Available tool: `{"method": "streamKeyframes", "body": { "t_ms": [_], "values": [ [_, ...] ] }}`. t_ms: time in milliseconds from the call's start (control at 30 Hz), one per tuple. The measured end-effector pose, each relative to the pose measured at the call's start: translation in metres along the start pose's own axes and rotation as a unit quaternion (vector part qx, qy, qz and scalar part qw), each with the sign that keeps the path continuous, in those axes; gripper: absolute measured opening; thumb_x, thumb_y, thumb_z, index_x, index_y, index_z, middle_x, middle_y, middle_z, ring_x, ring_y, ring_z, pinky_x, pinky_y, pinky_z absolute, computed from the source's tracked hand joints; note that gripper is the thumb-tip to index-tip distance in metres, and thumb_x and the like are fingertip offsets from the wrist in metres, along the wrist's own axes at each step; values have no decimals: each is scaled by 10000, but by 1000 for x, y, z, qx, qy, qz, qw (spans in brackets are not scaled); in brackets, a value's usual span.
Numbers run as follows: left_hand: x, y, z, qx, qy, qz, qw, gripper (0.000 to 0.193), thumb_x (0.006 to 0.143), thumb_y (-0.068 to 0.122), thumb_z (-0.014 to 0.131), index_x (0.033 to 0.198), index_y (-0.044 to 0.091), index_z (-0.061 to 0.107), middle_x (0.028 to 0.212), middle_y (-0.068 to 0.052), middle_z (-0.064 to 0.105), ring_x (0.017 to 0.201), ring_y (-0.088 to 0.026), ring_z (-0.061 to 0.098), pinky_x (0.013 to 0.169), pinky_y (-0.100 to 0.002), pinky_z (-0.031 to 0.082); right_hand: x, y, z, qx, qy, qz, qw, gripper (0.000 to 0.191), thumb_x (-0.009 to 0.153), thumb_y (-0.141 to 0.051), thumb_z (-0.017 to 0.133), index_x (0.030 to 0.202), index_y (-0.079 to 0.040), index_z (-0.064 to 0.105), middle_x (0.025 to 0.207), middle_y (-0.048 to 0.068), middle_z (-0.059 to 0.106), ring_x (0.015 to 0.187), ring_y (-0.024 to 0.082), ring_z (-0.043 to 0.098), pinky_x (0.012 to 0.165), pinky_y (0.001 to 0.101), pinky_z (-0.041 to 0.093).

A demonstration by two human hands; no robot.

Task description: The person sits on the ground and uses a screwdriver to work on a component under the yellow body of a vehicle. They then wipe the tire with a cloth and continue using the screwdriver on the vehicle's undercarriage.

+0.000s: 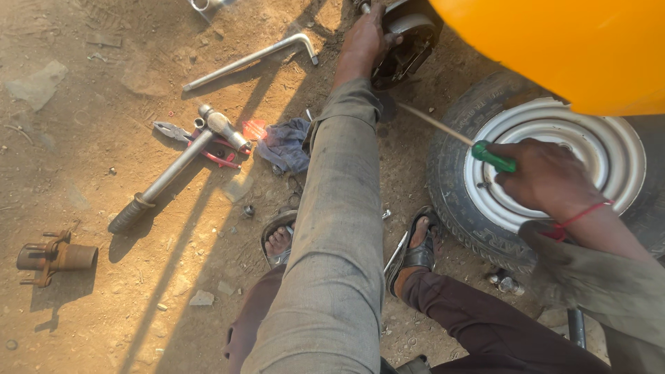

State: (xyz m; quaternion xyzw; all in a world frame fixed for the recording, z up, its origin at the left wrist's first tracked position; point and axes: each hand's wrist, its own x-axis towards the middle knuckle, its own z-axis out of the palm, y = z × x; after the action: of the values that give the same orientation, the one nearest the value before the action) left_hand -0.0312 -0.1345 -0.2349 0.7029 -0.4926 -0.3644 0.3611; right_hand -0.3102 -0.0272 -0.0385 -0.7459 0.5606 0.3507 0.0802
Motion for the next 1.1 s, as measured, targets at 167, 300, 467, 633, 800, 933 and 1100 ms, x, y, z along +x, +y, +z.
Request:
{"method": "streamKeyframes", "body": {
  "t_ms": [167,300,467,633,800,933,1100],
  "values": [
    [4,-4,7,-26,-24,-14,999,682,844,279,787,1437,206,459,1276,-121,689,1184,-302,679,1001,-448,566,-2,30,-10,10,50,41,998,535,847,-403,768,1374,-354,692,1144,119,733,1012,349,729,914,505,565],
    [5,-6,7,-13,-12,-8,1000,723,834,290,790,1461,242,432,1280,-114,686,1191,-311,672,1013,-453,562,2,36,-25,97,46,53,993,585,855,-403,768,1428,-325,684,838,102,767,824,294,759,843,452,593],
    [3,-8,4,-18,-6,-4,1000,747,809,295,807,1452,249,431,1278,-103,690,1196,-313,665,1013,-473,542,1,32,-36,21,-1,97,995,616,899,-442,773,1489,-343,630,821,92,739,732,221,760,771,375,585],
    [3,-7,5,22,0,5,1000,715,833,352,818,1435,219,456,1285,-109,700,1221,-322,662,1045,-468,539,3,40,-33,69,24,70,995,622,872,-424,785,1471,-325,649,820,112,776,733,228,765,751,387,584],
    [3,-8,4,-4,-20,-6,1000,731,812,342,813,1433,197,455,1319,-113,675,1243,-309,643,1052,-468,523,3,45,-20,160,67,32,984,576,867,-368,771,1428,-256,703,839,140,771,740,258,770,740,412,586],
    [1,-12,4,-33,-8,-4,999,739,794,333,817,1434,201,470,1360,-117,647,1271,-313,614,1074,-458,507,1,38,-11,124,96,39,987,491,870,-361,793,1335,-210,747,867,137,768,821,296,750,798,446,566],
    [0,-17,6,-17,-2,-9,1000,778,792,362,821,1454,195,449,1367,-128,629,1283,-325,597,1085,-467,487,2,28,-18,108,101,31,989,469,861,-332,787,1315,-222,758,909,146,754,883,328,737,853,478,556]
  ]
}}
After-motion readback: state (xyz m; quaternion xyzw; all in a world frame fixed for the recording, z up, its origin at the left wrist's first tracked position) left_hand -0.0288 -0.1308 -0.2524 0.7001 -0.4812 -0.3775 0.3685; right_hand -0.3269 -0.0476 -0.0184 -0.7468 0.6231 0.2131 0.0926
